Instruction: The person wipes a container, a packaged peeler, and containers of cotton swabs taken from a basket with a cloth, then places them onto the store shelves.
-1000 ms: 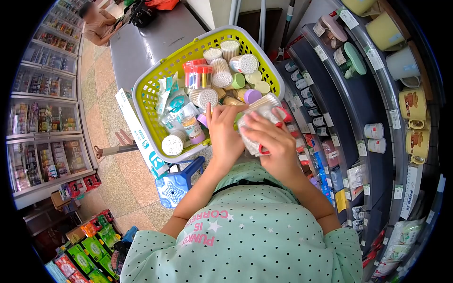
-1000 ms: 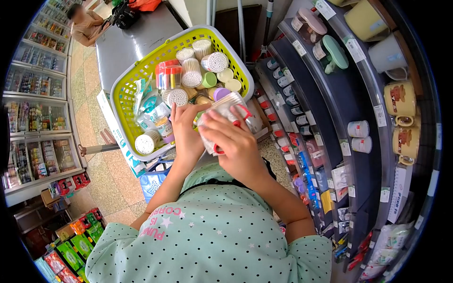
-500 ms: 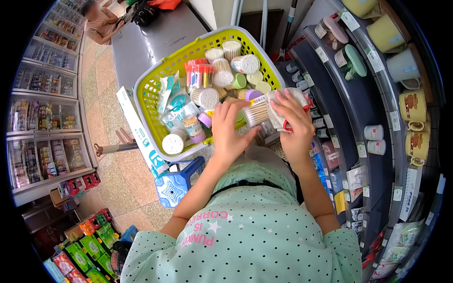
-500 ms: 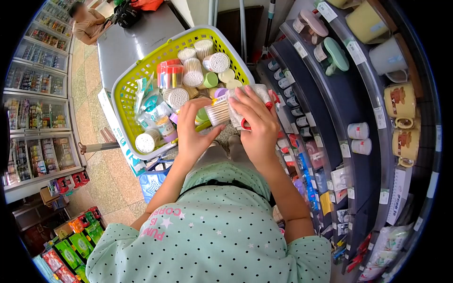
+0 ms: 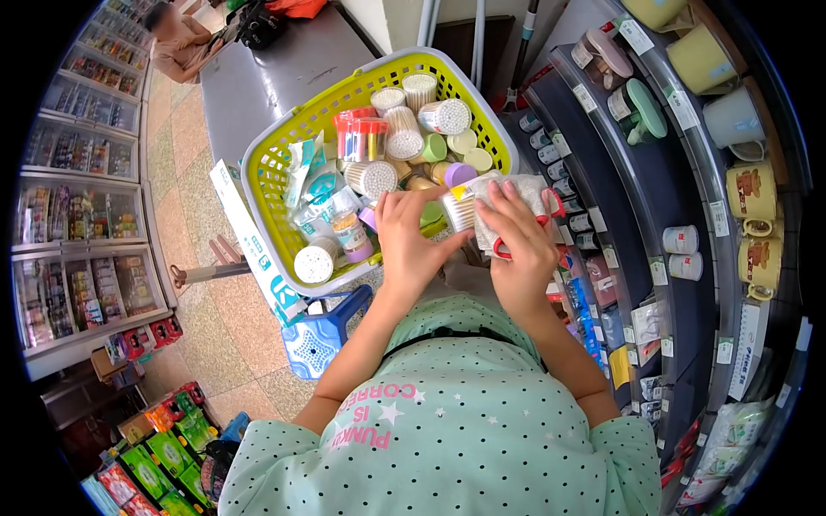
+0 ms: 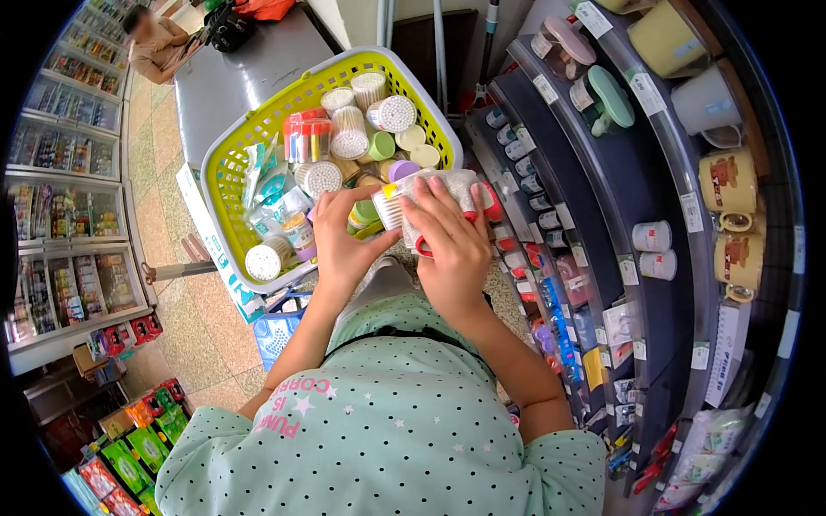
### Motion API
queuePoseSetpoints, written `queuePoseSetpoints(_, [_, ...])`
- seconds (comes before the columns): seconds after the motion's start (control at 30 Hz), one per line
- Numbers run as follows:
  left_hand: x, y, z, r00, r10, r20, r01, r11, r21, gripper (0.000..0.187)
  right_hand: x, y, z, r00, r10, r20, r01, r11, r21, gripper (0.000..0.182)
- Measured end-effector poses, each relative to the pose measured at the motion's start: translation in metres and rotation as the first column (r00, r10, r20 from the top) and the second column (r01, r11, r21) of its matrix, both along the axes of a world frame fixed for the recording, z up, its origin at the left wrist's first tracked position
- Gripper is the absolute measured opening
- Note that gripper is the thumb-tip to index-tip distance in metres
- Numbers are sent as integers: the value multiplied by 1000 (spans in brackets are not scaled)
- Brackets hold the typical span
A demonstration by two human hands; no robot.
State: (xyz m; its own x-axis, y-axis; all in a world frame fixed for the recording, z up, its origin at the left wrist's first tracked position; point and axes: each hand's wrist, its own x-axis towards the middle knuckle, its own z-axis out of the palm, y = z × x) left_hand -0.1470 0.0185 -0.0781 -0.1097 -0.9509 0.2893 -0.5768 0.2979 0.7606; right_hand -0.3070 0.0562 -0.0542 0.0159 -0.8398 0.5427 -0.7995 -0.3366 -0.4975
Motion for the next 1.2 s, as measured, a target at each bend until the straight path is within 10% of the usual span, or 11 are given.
queuePoseSetpoints(0.47, [-2, -2, -10, 987, -14, -159, -1, 996, -91, 44, 4, 4, 24, 817, 361, 449, -458, 880, 126, 48])
queuePoseSetpoints(0.73, [-5, -1, -10, 994, -65, -86, 51, 985, -164, 63, -14, -16, 13, 981, 36, 190, -39, 999, 15, 45])
queuePoseSetpoints(1.2, [3, -3, -12, 998, -45, -43, 44, 999, -8, 49, 10, 6, 11, 984, 120, 131, -136, 984, 115, 43])
